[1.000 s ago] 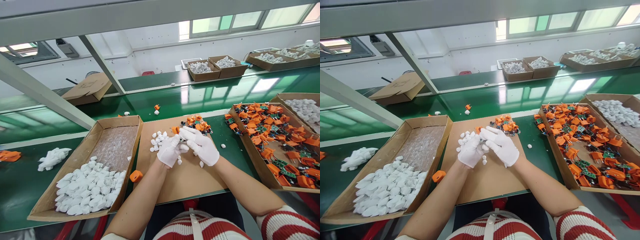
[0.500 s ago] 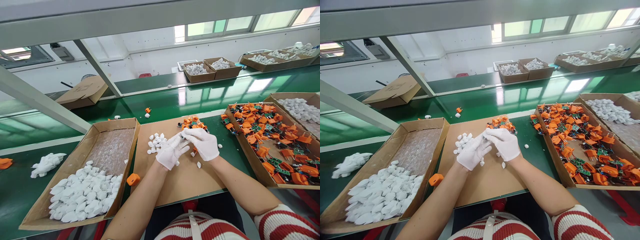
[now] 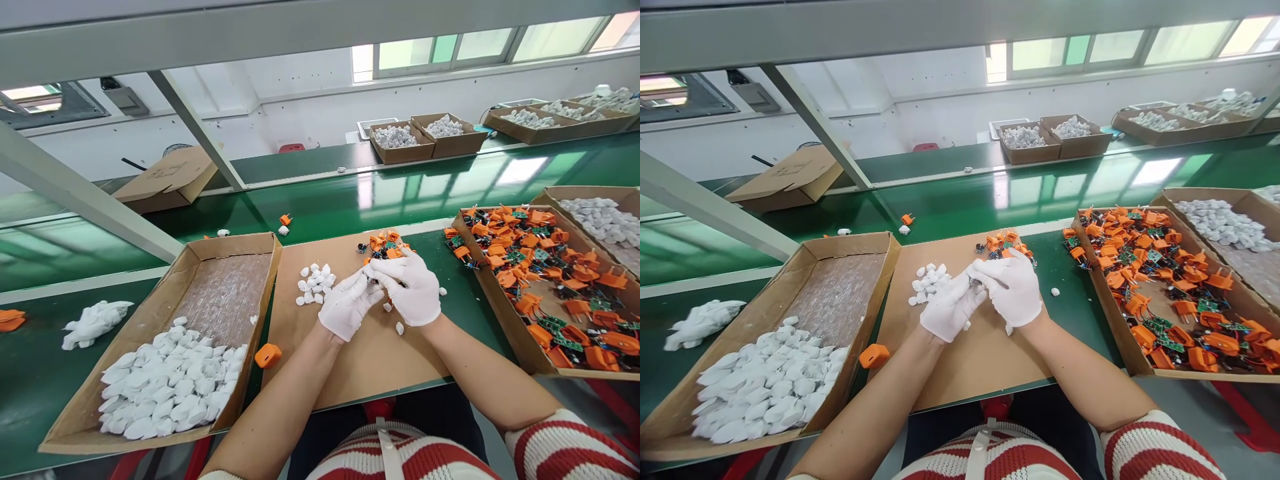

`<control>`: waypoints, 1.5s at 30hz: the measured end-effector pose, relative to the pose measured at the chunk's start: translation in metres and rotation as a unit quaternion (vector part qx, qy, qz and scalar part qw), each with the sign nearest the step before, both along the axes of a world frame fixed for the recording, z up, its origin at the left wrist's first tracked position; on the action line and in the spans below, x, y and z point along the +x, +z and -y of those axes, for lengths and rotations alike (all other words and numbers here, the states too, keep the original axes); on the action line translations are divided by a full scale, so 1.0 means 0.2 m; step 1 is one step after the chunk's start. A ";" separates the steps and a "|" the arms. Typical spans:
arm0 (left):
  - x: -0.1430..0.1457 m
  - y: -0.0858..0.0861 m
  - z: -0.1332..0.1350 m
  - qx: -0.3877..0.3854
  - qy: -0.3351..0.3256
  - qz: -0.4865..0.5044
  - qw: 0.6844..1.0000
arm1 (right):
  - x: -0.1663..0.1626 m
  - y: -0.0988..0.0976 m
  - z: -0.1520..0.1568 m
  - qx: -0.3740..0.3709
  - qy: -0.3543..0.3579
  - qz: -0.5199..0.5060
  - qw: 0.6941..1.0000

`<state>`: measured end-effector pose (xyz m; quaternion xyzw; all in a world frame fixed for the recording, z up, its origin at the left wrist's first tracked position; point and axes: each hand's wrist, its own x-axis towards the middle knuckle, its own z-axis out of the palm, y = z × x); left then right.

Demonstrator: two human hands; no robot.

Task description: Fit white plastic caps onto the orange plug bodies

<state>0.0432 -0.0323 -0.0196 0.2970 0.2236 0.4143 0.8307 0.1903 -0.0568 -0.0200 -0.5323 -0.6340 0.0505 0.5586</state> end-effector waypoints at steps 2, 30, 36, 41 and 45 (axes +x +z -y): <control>0.01 0.00 0.01 0.001 0.009 -0.003 1.000 | 0.00 -0.01 0.00 0.021 -0.016 0.040 0.999; 0.02 0.01 -0.01 0.041 0.031 -0.077 0.996 | -0.04 0.00 -0.03 -0.183 0.029 -0.196 0.963; -0.01 0.00 -0.03 0.070 -0.056 -0.002 0.996 | -0.06 0.00 -0.01 -0.092 0.037 -0.105 0.989; -0.03 0.01 -0.05 0.022 -0.043 -0.002 0.999 | -0.05 0.05 0.04 -0.118 0.128 -0.112 0.978; -0.02 0.03 -0.06 -0.040 -0.029 0.000 0.999 | -0.03 0.04 0.03 -0.130 0.127 -0.076 0.980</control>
